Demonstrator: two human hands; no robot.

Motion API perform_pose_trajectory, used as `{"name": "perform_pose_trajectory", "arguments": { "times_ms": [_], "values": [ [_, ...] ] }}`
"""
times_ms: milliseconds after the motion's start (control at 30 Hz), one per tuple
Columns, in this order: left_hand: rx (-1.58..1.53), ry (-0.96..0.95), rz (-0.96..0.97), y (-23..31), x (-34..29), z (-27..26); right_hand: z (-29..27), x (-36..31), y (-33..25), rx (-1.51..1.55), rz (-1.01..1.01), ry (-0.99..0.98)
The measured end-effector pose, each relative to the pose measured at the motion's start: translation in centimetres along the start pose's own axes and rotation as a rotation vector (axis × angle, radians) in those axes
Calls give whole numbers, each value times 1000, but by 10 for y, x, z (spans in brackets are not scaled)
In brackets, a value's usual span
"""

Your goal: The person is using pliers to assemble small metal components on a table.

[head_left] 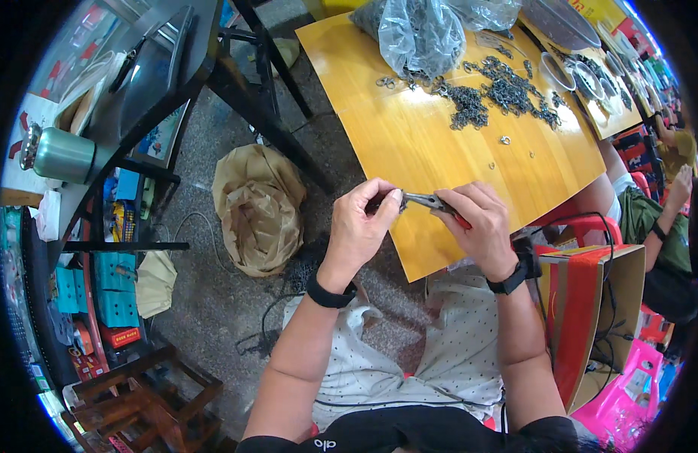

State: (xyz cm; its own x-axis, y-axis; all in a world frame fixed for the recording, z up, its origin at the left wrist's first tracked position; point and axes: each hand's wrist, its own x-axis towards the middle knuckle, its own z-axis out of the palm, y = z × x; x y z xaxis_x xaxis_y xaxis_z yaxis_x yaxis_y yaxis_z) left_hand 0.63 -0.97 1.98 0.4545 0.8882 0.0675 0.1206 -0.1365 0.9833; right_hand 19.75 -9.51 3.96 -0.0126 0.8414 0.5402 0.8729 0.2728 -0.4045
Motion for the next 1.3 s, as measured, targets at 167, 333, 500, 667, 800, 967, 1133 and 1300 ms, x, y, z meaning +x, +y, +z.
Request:
{"name": "perform_pose_trajectory", "arguments": {
  "times_ms": [167, 333, 500, 667, 800, 967, 1133, 1300],
  "values": [
    [-150, -9, 22, -11, 0, 8, 10, -5, -18, 269, 390, 1],
    [-296, 35, 70, -12, 0, 16, 7, -7, -20, 467, 570, -62],
    [-182, -94, 20, -5, 0, 13, -2, -6, 0, 918, 666, 30],
    [-14, -184, 9, -1, -3, 16, 0, 0, -4, 731, 475, -71],
    [-57, -224, -9, -4, -3, 18, 5, -1, -1, 576, 360, -65],
    [-86, -312, -75, -4, -2, 14, 2, 0, -1, 599, 356, -80],
    [-194, -252, -66, -1, -2, 19, 3, 0, -4, 627, 376, -74],
    [-90, -176, 26, -1, -3, 21, 15, -3, -10, 726, 457, 75]
  ]
}}
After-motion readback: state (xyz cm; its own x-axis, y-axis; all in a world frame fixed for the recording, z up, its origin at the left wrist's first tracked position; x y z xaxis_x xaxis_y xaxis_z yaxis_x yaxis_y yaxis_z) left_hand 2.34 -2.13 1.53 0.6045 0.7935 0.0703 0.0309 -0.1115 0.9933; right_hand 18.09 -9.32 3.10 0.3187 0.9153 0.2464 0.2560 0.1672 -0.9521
